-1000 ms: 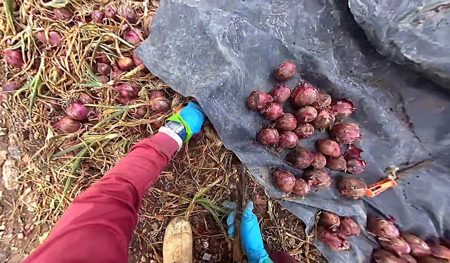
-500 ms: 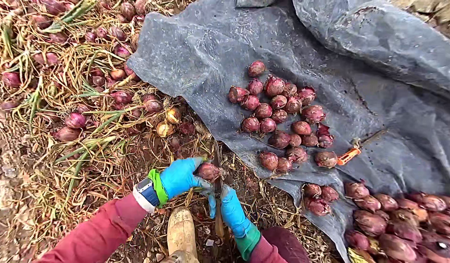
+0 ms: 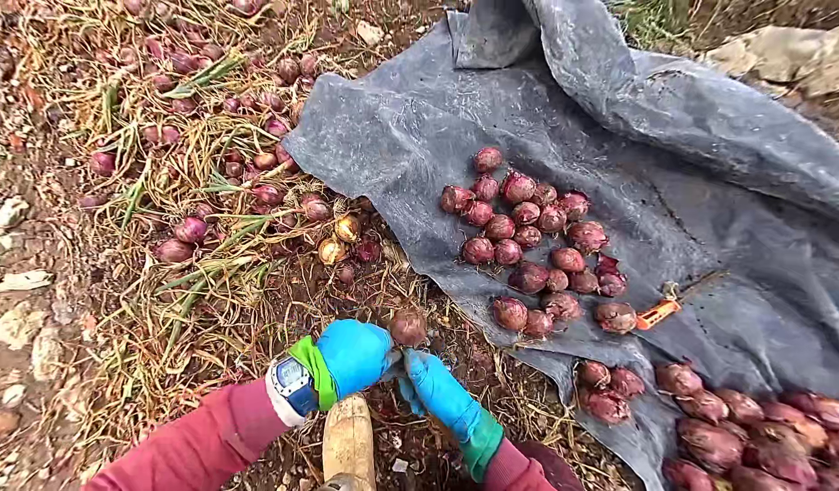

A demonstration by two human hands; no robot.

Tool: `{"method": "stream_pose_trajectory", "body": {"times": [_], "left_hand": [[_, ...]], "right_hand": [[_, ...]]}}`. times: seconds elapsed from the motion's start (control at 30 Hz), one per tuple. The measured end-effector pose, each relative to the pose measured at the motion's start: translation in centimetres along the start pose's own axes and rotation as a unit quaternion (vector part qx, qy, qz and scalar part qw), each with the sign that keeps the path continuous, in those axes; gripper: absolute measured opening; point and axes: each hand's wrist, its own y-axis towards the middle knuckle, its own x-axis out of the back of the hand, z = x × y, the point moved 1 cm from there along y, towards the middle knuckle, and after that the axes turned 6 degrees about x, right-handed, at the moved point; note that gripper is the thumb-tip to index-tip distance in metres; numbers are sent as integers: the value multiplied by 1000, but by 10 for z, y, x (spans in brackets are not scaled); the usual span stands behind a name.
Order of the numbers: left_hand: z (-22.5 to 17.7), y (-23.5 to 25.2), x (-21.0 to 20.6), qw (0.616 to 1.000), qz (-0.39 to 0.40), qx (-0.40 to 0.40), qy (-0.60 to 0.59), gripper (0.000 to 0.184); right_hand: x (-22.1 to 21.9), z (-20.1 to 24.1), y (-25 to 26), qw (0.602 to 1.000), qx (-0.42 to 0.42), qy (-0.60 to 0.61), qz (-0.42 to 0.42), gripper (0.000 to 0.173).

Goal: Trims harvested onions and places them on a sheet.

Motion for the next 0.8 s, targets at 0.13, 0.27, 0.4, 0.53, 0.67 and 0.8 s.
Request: {"method": "stream_pose_trajectory", "body": {"times": [0.13,0.27,0.4,0.53,0.67,0.8], "left_hand": [[1,40,22,999,-19,27,-30,39],[73,135,43,957,-123,236,-113,57],[84,206,39,958,-111,255,-68,57],[91,227,41,981,-66,178,37,44],[106,228,54,986,0,101,130,40],[117,228,45,988,-18,87,124,35]], "right_hand": [[35,14,1,985,76,50,-145,98],[79,13,5,937,49,167,-302,97],[68,-16,1,951,-7,168,-258,95],[52,-44,-3,950,-42,188,-248,97],[40,-53,7,951,-77,198,-226,97],[44,-43,17,958,-68,187,-208,97]]}}
